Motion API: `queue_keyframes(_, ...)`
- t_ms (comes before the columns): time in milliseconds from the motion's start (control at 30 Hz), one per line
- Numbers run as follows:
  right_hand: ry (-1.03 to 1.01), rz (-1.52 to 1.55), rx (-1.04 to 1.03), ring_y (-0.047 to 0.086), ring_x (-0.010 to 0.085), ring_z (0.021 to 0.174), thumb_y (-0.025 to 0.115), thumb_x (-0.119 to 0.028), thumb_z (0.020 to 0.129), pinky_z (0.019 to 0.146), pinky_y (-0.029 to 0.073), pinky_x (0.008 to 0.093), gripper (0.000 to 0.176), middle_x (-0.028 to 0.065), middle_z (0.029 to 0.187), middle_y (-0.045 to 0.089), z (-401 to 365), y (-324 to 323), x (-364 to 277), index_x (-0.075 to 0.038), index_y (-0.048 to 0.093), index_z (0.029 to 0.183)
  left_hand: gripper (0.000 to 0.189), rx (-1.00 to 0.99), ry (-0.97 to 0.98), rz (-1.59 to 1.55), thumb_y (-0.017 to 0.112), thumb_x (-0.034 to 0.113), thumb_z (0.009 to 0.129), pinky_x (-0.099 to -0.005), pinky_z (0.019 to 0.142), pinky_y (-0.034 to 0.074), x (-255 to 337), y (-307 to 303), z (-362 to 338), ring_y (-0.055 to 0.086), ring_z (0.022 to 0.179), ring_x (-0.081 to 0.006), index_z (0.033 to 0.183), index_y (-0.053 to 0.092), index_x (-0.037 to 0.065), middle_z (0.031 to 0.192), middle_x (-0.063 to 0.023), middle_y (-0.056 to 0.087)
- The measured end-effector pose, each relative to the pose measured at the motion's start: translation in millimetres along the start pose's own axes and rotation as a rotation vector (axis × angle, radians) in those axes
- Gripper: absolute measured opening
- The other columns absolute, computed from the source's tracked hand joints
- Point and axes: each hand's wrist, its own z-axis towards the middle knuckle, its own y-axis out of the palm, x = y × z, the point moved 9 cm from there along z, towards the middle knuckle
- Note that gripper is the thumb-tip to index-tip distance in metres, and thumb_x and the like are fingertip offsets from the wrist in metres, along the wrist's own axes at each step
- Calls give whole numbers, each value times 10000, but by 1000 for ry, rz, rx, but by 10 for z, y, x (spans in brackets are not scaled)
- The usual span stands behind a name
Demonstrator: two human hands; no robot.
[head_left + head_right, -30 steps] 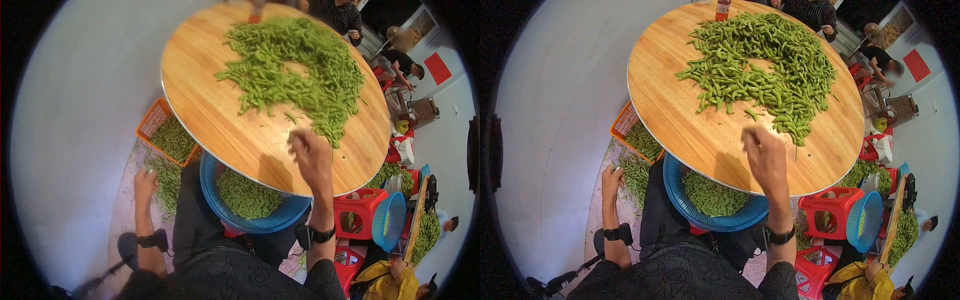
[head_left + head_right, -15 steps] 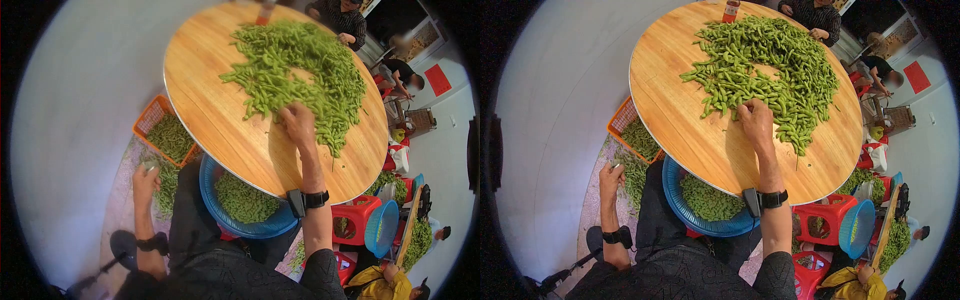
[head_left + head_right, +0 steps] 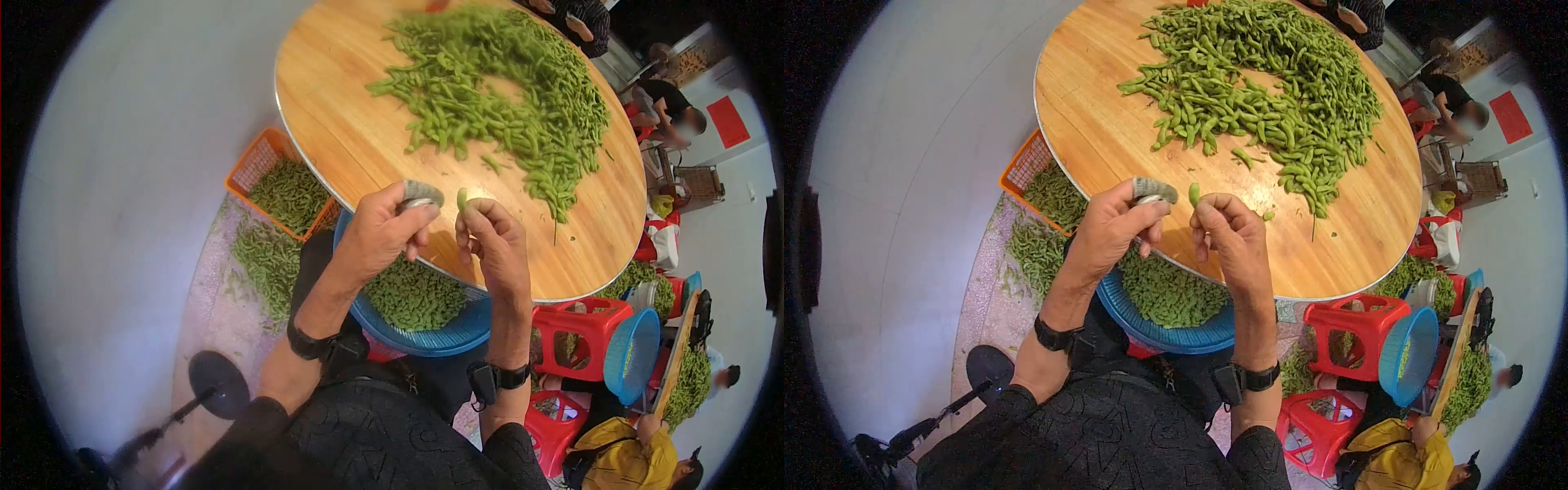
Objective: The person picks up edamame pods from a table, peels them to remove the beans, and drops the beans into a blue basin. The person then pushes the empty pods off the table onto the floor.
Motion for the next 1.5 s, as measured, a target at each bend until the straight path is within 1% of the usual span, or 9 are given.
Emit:
queue_keyframes(100, -26, 35, -24, 571, 68, 647, 649, -192, 1031, 467, 456, 210, 188, 21, 849, 626, -157, 90, -2, -5, 651, 1050, 213, -98, -19, -21, 640, 123, 1007, -216, 522, 483, -23, 162, -20, 589, 609, -82, 1151, 648, -34, 775, -38, 646)
queue_keyframes(333, -53, 47, 0, 569, 70, 626, 652, -190, 1028, 463, 456, 212, 199, 24, 833, 628, -291, 100, -62, 7, 651, 1053, 210, -124, -31, -25, 648, 108, 997, -226, 517, 481, 0, 258, -117, 591, 594, -99, 1146, 647, -40, 769, -54, 655)
queue_keyframes(400, -72, 24, 2, 574, 71, 632, 652, -171, 1026, 463, 458, 215, 185, 27, 832, 629, -323, 101, -92, 12, 650, 1054, 147, -111, -31, -48, 656, 99, 993, -222, 505, 480, 20, 279, -129, 588, 567, -91, 1059, 664, -32, 735, -38, 647)
queue_keyframes(733, -133, -120, 38, 570, 68, 588, 638, -163, 1038, 486, 455, 214, 200, 26, 812, 624, -477, 83, -166, 35, 637, 1066, 152, -143, -41, -47, 644, 111, 1002, -223, 511, 489, 13, 332, -184, 600, 576, -100, 1068, 670, -24, 741, -51, 655)
queue_keyframes(1100, 54, 311, -145, 570, 84, 618, 642, -164, 1031, 472, 485, 236, 169, 22, 811, 597, -497, 127, 20, 2, 626, 1059, 150, -229, -57, -104, 650, 112, 999, -213, 500, 478, 18, 375, -231, 600, 602, -76, 1081, 689, -8, 737, -25, 649)
queue_keyframes(1333, 89, 518, -268, 593, 92, 647, 635, -161, 1037, 490, 506, 234, 170, 27, 830, 605, -503, 236, 129, 1, 614, 1083, 128, -247, -63, -123, 650, 118, 1003, -211, 486, 463, -41, 381, -229, 592, 591, -69, 1049, 682, 3, 729, -16, 643)
queue_keyframes(1400, -143, 61, 27, 644, 119, 696, 654, -124, 1021, 530, 540, 253, 181, 59, 877, 663, -531, 91, 9, 24, 634, 1122, 124, -143, -48, -85, 649, 132, 1006, -207, 471, 448, -98, 308, -200, 568, 554, -63, 1010, 671, 11, 713, -9, 635)
queue_keyframes(1433, -140, 62, 30, 644, 119, 696, 654, -124, 1021, 530, 540, 253, 181, 59, 877, 663, -550, 130, 35, 24, 634, 1122, 124, -143, -52, -85, 649, 132, 1006, -207, 471, 448, -104, 330, -212, 568, 554, -63, 1010, 671, 11, 713, -9, 635)
queue_keyframes(1500, -426, -468, 185, 698, 182, 751, 678, -66, 988, 591, 562, 305, 213, 115, 915, 710, -651, 143, -211, 31, 656, 1177, 130, -83, -60, -2, 654, 151, 1000, -199, 463, 431, -81, 335, -229, 544, 522, -53, 987, 660, 22, 692, -1, 624)
